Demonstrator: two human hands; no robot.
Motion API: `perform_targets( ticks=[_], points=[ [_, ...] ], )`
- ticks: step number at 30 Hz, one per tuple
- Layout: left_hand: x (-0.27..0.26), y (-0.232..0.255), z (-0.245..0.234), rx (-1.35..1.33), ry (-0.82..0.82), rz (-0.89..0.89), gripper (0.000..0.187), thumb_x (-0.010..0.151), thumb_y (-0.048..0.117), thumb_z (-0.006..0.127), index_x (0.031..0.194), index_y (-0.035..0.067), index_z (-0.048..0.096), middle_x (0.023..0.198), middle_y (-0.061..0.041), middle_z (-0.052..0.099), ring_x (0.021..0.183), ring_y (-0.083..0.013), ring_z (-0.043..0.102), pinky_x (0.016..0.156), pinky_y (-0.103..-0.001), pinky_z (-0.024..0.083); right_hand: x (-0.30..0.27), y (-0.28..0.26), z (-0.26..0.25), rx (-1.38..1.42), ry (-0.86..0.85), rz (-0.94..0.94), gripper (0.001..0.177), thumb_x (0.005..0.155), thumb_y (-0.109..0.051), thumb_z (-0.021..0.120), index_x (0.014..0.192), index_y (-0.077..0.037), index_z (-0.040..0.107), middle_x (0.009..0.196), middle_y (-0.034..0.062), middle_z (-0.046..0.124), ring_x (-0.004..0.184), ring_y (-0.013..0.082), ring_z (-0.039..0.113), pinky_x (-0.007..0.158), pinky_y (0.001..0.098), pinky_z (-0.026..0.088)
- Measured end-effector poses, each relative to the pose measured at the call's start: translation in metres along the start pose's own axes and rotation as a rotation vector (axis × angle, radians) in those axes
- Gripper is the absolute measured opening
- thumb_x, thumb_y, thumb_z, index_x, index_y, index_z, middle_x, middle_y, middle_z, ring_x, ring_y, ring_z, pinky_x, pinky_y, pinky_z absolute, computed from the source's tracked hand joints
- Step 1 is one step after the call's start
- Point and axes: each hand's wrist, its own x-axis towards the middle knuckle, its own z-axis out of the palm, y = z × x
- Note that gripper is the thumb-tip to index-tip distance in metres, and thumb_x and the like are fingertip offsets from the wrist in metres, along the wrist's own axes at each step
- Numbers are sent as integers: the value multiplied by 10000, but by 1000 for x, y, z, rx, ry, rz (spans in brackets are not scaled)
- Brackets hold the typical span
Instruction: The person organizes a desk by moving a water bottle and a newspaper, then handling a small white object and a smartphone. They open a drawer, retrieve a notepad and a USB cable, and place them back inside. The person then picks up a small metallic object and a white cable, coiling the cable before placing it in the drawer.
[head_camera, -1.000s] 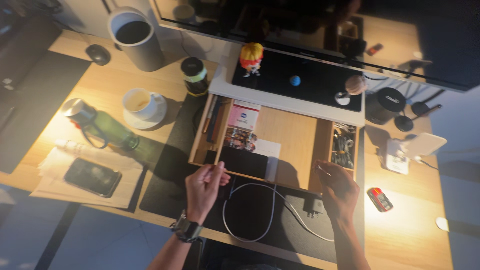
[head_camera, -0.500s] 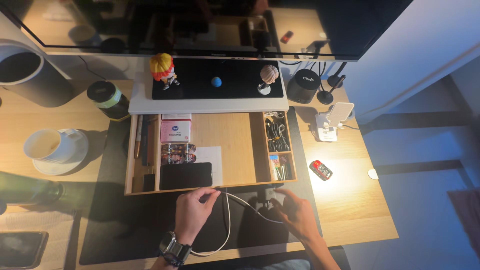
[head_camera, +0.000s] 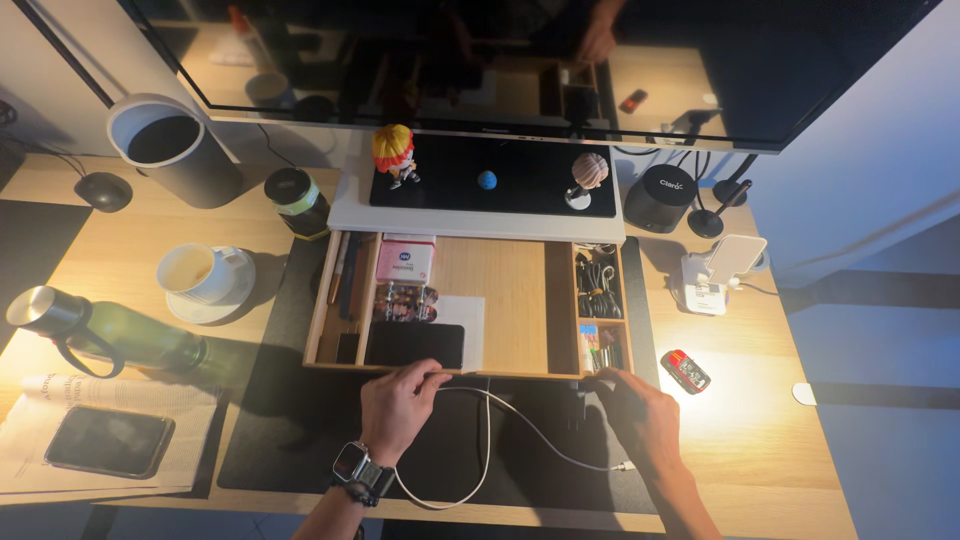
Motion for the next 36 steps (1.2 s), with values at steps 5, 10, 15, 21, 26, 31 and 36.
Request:
perform_targets(
  ticks=[5, 10, 15, 21, 26, 31, 36],
  points=[
    [34, -6, 5, 32, -41, -51, 134, 856, 269, 780, 878, 137, 769, 665, -55, 723, 527, -205, 680, 470, -336, 481, 35, -4, -3, -10, 7, -62, 153, 876, -170, 706, 992, -222, 790, 904, -16, 777, 643, 177, 715, 530, 313, 530],
    [78, -21, 31, 57, 27, -7, 144, 901, 291, 754, 909, 148, 768, 686, -40, 731, 543, -198, 684, 486, -325, 491, 84, 1, 18, -109, 96, -96, 107, 887, -264, 761, 968, -197, 780, 883, 21, 762, 696, 252, 702, 588, 368, 528],
    [103, -32, 45, 81, 14, -69, 154, 901, 315, 747, 905, 162, 763, 681, -22, 732, 538, -188, 678, 485, -336, 487, 106, 10, 35, -91, 67, 101, 284, 882, -250, 769, 1091, -89, 663, 729, 105, 684, 662, 303, 676, 624, 417, 529],
    [94, -22, 56, 44, 56, -111, 228, 899, 282, 747, 1050, 116, 708, 652, -24, 700, 548, -214, 681, 497, -353, 504, 68, 35, 54, -33, -42, -96, 266, 775, -62, 709, 1027, -88, 629, 884, 145, 653, 793, 343, 654, 678, 442, 531],
    [60, 18, 78, -218, -60, 44, 137, 891, 192, 746, 993, 107, 714, 765, -24, 717, 650, -217, 721, 569, -343, 559, 57, 35, 56, -19, -69, -189, 289, 777, -49, 706, 1055, -119, 667, 922, 108, 690, 885, 359, 652, 722, 447, 544],
    [44, 31, 101, -282, -181, 225, 323, 720, 134, 802, 1017, 35, 723, 953, -102, 697, 878, -318, 670, 745, -403, 553, 55, 7, 30, 58, -49, 34, 355, 787, -130, 727, 1129, -67, 657, 1048, 186, 629, 767, 352, 679, 675, 450, 540],
    [39, 17, 127, -195, -288, 23, 178, 814, 54, 727, 990, 70, 747, 888, -78, 684, 890, -299, 667, 794, -417, 545, 23, -10, 17, 46, -278, 451, 388, 804, -399, 826, 957, -67, 695, 851, 137, 754, 762, 299, 742, 715, 417, 567]
  ],
)
